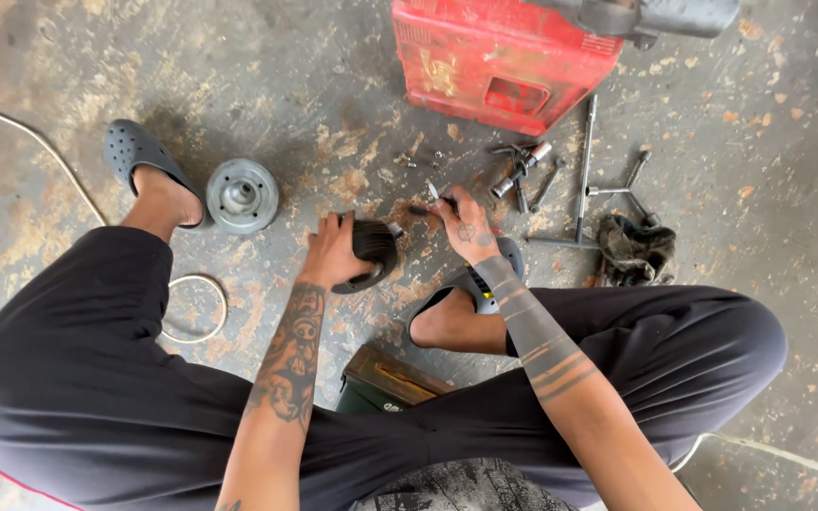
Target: Cleaning a cylinder barrel and installing it onto a motorcycle engine block
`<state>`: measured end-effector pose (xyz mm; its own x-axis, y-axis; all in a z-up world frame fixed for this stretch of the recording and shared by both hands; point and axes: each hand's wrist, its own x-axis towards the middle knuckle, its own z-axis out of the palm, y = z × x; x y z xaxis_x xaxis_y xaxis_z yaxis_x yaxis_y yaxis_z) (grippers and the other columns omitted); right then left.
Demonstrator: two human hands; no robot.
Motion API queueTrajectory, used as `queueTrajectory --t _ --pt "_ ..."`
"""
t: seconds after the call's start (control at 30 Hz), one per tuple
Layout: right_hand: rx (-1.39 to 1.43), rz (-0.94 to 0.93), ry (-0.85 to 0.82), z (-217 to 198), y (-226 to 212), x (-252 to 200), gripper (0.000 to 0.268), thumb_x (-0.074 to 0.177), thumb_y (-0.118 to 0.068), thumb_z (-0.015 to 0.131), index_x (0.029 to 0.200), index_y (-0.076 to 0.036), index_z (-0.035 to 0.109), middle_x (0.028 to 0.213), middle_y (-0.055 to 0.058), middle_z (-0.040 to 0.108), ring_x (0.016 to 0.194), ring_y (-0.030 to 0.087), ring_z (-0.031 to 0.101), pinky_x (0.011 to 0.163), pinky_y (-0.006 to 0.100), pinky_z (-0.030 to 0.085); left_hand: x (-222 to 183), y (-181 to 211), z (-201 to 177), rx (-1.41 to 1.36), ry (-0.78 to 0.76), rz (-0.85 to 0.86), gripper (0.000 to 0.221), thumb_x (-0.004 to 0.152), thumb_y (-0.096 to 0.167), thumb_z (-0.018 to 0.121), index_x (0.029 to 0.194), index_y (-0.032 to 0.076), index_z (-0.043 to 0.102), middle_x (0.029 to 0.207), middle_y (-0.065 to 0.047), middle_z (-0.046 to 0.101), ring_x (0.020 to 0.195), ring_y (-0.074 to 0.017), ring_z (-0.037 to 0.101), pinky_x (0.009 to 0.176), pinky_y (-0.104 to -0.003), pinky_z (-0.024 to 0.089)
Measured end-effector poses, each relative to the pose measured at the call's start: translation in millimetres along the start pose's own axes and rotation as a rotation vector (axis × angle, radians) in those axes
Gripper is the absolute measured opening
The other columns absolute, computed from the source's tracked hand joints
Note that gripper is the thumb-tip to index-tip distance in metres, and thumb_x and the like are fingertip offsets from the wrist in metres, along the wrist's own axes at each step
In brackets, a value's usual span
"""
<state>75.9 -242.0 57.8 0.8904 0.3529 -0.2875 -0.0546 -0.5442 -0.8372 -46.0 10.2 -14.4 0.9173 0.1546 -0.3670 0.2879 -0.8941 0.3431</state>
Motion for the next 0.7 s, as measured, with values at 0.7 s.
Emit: queueTrajectory --t 0.7 --pt "0.085 0.065 0.018 13.4 23.9 13.6 0.019 0.093 -0.013 0.057 0.109 -0.005 0.063 0.069 0.012 0.066 0.056 0.021 0.068 0.052 0.034 0.055 15.1 -14.4 34.4 0.199 0.238 0.013 0.102 0.063 0.032 0.091 0.148 0.009 0.040 0.135 -0.017 0.044 0.130 -0.0342 0.041 0.106 -0.062 0.039"
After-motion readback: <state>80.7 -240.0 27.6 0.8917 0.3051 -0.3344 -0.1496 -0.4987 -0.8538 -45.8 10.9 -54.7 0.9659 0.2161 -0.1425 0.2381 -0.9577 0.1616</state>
